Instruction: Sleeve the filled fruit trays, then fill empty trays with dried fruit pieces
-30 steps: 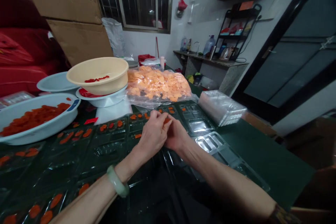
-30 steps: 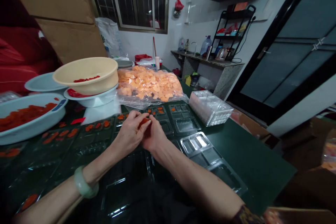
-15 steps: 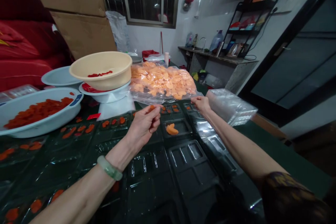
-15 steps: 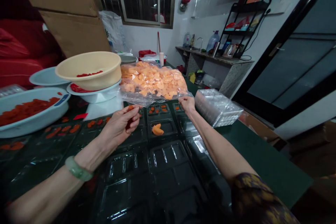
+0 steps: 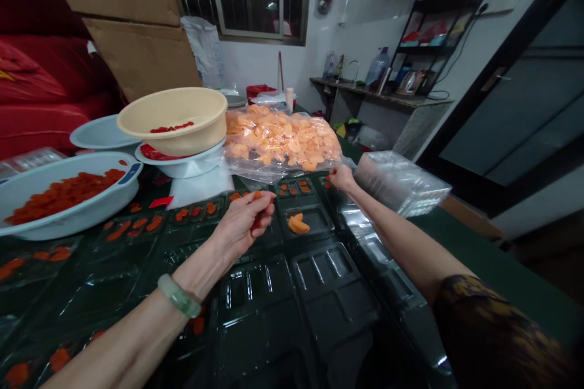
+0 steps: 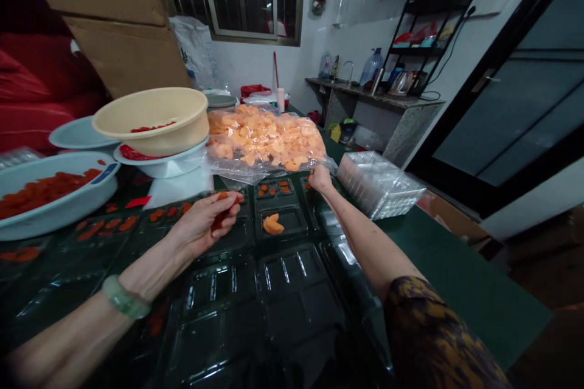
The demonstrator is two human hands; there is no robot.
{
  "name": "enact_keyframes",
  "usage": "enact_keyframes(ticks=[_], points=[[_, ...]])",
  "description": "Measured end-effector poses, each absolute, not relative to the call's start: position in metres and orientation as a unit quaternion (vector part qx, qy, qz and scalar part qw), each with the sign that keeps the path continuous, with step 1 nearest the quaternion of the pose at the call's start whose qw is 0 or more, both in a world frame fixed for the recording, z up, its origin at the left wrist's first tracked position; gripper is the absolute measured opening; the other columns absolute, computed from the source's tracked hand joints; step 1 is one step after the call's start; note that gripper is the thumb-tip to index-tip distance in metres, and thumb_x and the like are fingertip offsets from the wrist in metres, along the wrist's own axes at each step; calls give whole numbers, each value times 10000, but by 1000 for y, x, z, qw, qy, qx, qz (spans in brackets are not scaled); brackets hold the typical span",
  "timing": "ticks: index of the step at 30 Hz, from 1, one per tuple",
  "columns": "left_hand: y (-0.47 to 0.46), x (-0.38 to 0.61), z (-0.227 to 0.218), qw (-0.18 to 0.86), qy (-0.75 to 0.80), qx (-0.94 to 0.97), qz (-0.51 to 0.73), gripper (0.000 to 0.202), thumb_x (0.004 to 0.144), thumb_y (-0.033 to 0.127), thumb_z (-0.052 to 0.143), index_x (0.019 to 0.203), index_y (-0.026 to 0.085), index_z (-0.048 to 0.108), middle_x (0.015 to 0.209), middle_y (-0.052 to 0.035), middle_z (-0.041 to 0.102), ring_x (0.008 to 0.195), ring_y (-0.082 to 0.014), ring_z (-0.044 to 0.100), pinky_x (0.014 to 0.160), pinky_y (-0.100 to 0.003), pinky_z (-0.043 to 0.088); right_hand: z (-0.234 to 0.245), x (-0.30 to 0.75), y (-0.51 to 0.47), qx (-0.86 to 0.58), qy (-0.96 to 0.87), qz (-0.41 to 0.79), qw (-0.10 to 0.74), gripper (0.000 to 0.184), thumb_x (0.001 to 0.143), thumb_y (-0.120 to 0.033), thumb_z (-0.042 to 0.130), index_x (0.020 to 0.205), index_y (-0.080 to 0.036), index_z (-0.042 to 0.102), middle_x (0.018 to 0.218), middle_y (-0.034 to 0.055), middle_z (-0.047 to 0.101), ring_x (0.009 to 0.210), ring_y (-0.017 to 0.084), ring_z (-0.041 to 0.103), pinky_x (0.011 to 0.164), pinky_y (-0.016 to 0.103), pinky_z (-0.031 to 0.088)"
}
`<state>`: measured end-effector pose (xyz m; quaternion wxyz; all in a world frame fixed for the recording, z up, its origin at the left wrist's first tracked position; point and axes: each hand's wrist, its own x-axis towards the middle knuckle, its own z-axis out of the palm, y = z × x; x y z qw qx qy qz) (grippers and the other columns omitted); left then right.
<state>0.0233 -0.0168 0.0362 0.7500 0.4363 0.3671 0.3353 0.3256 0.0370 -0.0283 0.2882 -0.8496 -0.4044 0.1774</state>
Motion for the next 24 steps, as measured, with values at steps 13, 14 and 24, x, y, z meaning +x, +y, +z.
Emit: enact_keyframes(ticks=[13, 14, 24], points=[[-16, 16, 27, 746, 363, 462, 315, 153, 762, 249, 633, 850, 131, 589, 562, 46, 406, 375, -28, 333, 317, -121, 151, -6, 351, 25, -868, -455, 60, 188, 155, 730, -328, 699, 723, -186, 636, 865, 79, 646, 979, 254, 588, 749, 323, 448], [-17, 16, 27, 748, 361, 459, 315, 161, 756, 255, 641, 847, 132, 591, 562, 46, 406, 375, -28, 332, 318, -121, 150, -5, 354, 25, -872, -448, 61, 189, 175, 720, -339, 708, 733, -181, 634, 869, 81, 644, 993, 258, 581, 764, 328, 446], [-19, 18, 32, 777, 365, 408, 312, 82, 793, 178, 574, 842, 115, 588, 566, 36, 410, 375, -34, 343, 307, -118, 166, -4, 374, 24, -840, -382, 166, 348, 285, 897, -331, 517, 1097, -135, 565, 1094, 67, 580, 929, 194, 587, 797, 375, 500]])
